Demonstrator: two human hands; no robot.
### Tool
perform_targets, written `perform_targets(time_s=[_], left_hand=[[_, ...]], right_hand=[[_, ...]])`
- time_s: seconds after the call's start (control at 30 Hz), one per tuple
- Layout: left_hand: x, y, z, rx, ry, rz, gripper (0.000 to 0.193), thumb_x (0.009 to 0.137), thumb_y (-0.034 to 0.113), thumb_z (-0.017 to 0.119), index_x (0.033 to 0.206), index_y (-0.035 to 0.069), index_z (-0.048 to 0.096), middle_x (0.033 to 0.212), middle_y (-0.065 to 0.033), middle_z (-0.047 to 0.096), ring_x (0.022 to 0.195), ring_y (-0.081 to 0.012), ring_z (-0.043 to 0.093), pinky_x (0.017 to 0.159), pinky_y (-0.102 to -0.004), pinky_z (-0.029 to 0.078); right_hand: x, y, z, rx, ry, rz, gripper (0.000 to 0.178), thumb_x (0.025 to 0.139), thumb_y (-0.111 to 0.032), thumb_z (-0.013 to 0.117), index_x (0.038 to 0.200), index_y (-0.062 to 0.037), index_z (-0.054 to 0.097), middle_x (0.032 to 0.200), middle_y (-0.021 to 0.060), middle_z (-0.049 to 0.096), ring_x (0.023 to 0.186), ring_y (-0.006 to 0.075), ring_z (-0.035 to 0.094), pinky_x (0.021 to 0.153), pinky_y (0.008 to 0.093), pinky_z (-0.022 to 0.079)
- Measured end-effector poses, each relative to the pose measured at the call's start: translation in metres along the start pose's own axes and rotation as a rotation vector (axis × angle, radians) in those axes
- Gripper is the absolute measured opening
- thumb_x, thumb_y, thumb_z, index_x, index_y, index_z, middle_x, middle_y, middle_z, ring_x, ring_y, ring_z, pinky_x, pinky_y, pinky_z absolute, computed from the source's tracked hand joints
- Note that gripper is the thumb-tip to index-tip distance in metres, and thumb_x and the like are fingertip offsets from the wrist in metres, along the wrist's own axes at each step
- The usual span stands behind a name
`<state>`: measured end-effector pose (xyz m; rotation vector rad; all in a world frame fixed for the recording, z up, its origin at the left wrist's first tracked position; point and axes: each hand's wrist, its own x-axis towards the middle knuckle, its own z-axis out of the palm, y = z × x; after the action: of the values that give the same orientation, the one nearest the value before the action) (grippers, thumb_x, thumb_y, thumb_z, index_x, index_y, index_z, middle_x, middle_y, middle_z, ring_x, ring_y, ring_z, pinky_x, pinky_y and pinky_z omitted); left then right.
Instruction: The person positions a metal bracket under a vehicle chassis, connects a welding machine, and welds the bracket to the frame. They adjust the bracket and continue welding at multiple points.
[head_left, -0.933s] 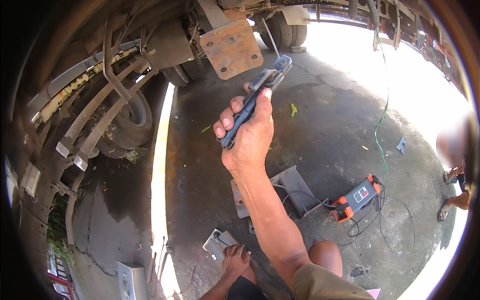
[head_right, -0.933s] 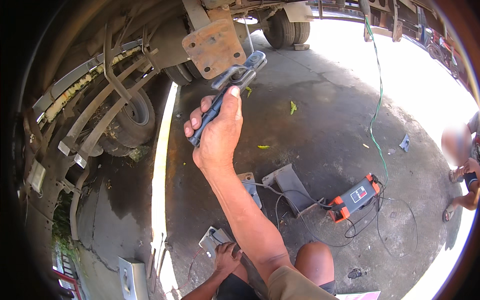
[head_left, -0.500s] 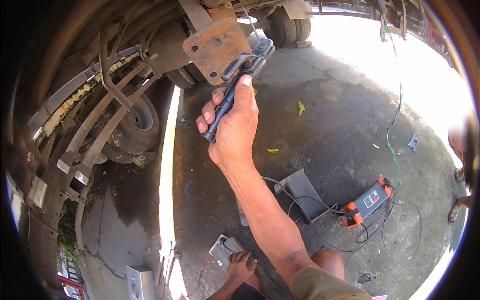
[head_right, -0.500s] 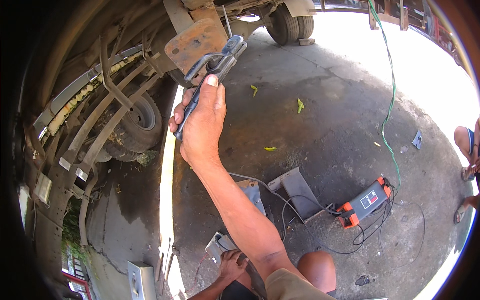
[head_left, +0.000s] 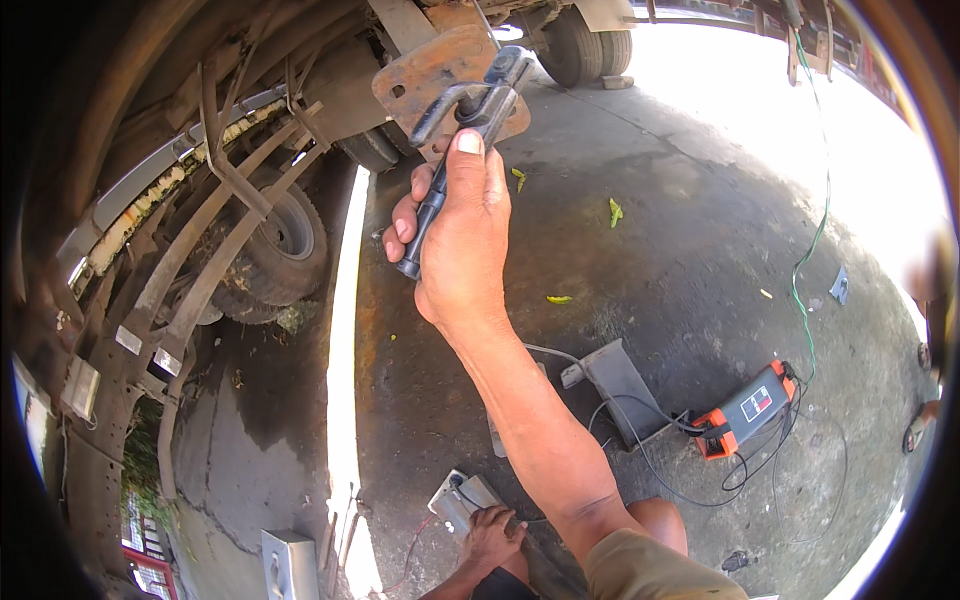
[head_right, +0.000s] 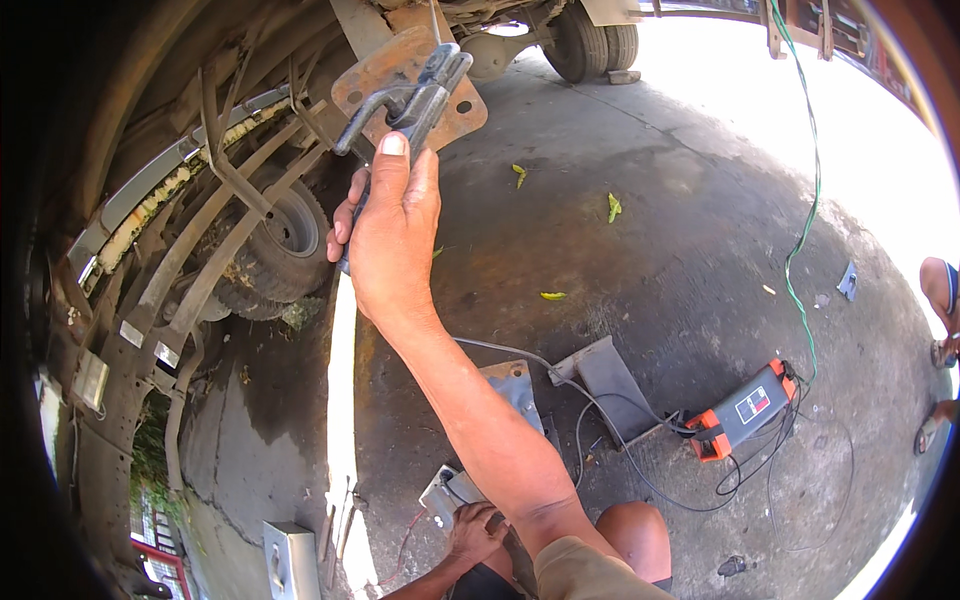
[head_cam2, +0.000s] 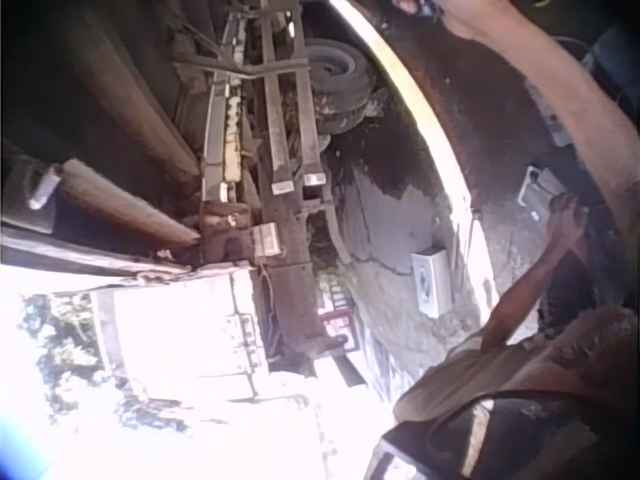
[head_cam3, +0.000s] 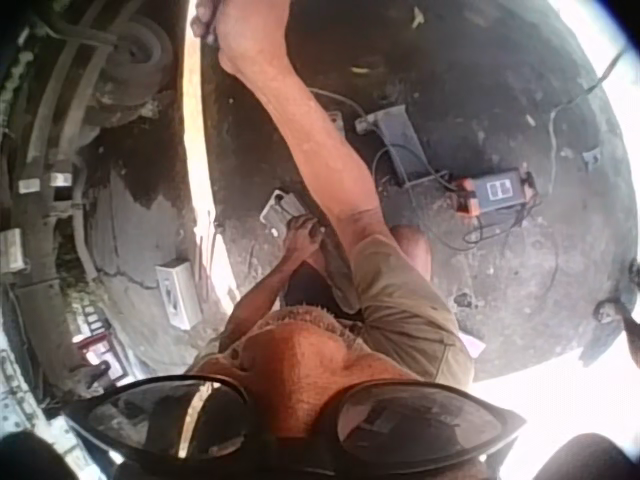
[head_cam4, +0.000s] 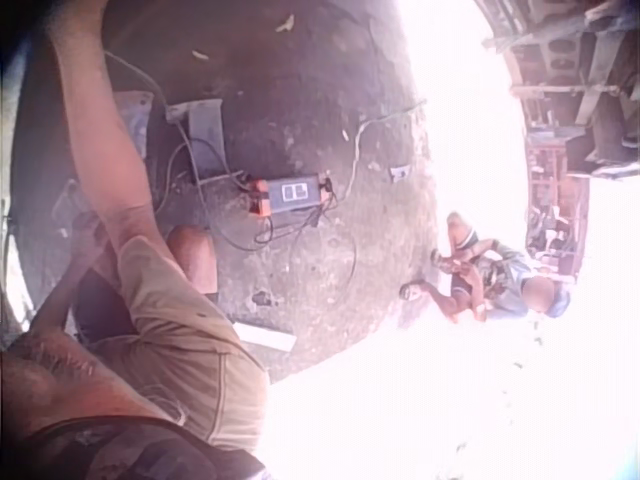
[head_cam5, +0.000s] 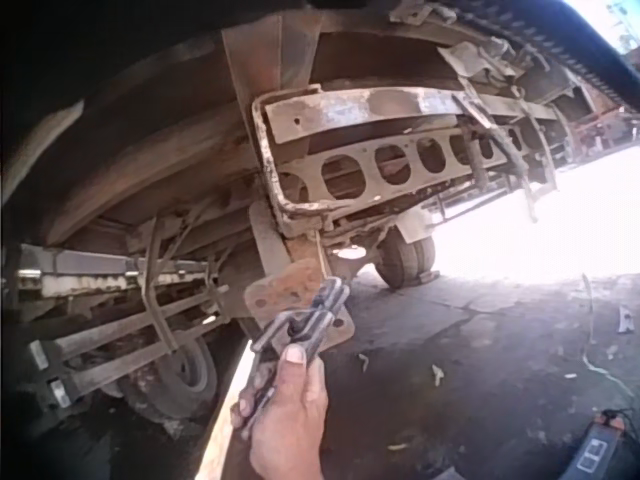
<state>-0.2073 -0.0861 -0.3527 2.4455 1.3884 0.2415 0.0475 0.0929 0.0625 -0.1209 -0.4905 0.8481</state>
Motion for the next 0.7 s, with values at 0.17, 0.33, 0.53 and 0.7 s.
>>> perform_targets(time_s=[0.17, 0.33, 0.53, 0.7], left_hand=[[0.001, -0.002, 0.006, -0.046, 0.007, 0.002, 0.042, 0.085, 0.041, 0.077, 0.112, 0.008, 0.076, 0.124, -0.0075, 0.068, 0.122, -0.0289, 0.059, 0.113, -0.0471, 0.038], [0.003, -0.005, 0.009, -0.031, 0.001, -0.003, 0.042, 0.086, 0.041, 0.076, 0.111, 0.008, 0.076, 0.124, -0.008, 0.068, 0.123, -0.0287, 0.059, 0.113, -0.0476, 0.037], [0.004, 0.003, -0.002, -0.041, -0.029, -0.029, 0.043, 0.087, 0.042, 0.074, 0.114, 0.008, 0.075, 0.127, -0.0079, 0.067, 0.125, -0.0293, 0.057, 0.114, -0.0461, 0.038], [0.003, 0.001, 0.0, -0.03, -0.027, -0.031, 0.043, 0.088, 0.042, 0.074, 0.114, 0.008, 0.074, 0.126, -0.0083, 0.067, 0.124, -0.0304, 0.058, 0.113, -0.046, 0.04]], right_hand=[[-0.001, -0.003, -0.001, -0.063, 0.029, -0.004, 0.036, 0.111, -0.046, 0.045, 0.111, -0.0099, 0.046, 0.08, 0.0028, 0.049, 0.054, 0.0112, 0.049, 0.045, 0.029, 0.043], [-0.006, -0.012, -0.004, -0.071, 0.066, -0.037, 0.036, 0.111, -0.045, 0.045, 0.112, -0.0093, 0.047, 0.081, 0.0028, 0.049, 0.054, 0.012, 0.049, 0.045, 0.0296, 0.041], [-0.009, -0.022, 0.015, 0.02, 0.054, 0.081, 0.033, 0.112, -0.043, 0.043, 0.111, -0.0096, 0.046, 0.081, 0.0028, 0.049, 0.055, 0.012, 0.049, 0.046, 0.0306, 0.043], [-0.019, -0.02, 0.017, 0.048, 0.068, 0.0, 0.033, 0.112, -0.042, 0.043, 0.109, -0.0093, 0.046, 0.081, 0.0027, 0.049, 0.055, 0.012, 0.049, 0.046, 0.0303, 0.043]])
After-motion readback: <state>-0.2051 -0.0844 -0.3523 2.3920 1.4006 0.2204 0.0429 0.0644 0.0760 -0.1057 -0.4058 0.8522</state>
